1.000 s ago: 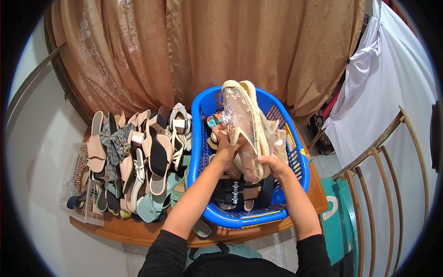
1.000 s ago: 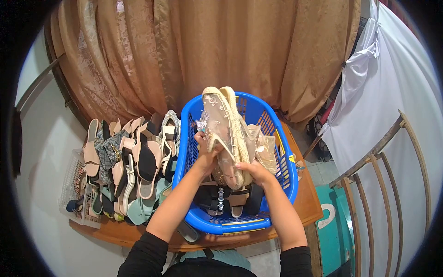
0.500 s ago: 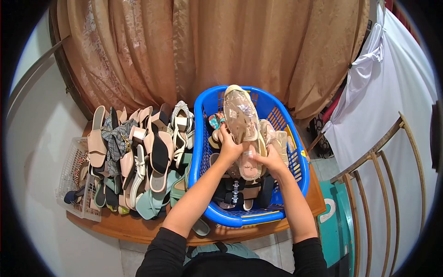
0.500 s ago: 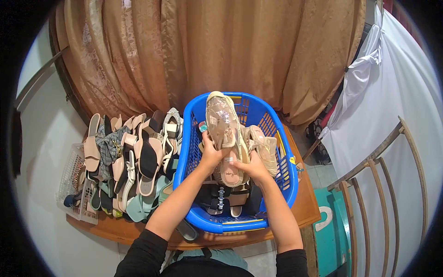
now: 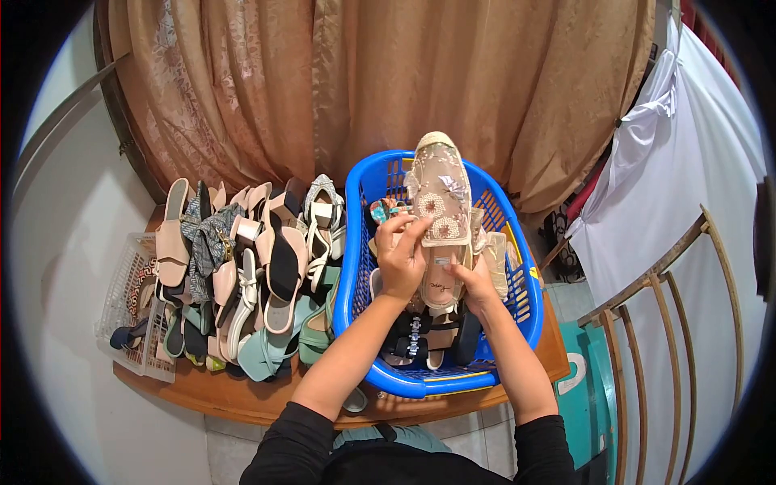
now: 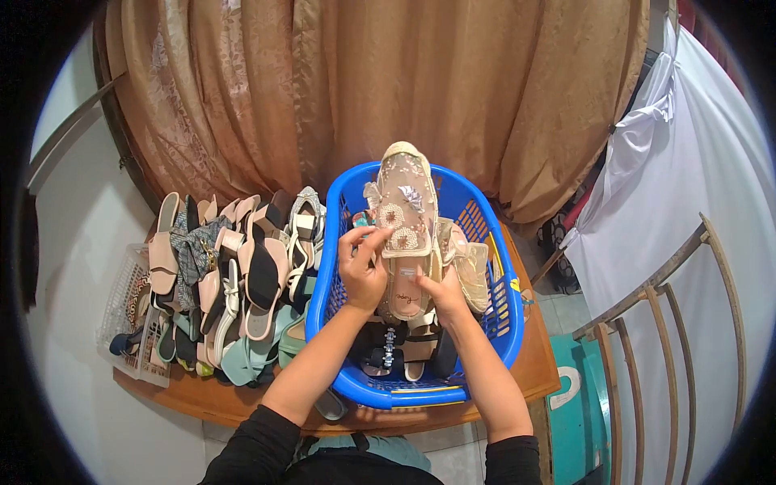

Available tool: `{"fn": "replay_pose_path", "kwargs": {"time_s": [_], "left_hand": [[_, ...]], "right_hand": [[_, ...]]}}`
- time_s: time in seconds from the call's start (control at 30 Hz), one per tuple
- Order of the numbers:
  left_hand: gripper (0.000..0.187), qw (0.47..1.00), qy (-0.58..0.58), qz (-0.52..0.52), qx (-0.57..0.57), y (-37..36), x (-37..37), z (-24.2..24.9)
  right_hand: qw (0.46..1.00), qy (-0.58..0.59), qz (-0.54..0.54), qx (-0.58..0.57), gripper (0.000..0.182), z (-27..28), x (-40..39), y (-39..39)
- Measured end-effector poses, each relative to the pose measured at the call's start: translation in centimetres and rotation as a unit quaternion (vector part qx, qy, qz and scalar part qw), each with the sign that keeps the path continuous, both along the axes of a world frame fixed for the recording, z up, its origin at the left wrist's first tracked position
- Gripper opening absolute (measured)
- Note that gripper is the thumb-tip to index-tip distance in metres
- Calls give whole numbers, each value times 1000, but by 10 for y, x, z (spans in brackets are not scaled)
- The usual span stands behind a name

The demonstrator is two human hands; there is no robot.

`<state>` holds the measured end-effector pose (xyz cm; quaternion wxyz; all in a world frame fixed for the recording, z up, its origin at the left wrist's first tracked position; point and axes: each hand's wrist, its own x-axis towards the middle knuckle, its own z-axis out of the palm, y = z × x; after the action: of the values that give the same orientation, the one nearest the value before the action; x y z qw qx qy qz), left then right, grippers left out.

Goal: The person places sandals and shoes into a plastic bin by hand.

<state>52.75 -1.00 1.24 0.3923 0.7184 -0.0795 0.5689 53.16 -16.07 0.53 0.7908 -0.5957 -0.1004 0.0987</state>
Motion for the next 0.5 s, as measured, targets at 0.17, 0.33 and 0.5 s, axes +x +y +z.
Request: {"fn": "replay_pose_path", "kwargs": {"time_s": [0.17, 0.33, 0.5], "left_hand": [[41, 997, -8, -63, -51, 0, -3, 1], [41, 999, -7, -7, 42, 3, -2, 6], [36, 996, 22, -20, 80, 3, -17, 13]], "right_hand": [[998, -47, -19, 29, 67, 0, -2, -1], [997, -64, -54, -4, 71, -1, 2, -11], [986, -71, -101, -111, 76, -2, 6, -12]]}}
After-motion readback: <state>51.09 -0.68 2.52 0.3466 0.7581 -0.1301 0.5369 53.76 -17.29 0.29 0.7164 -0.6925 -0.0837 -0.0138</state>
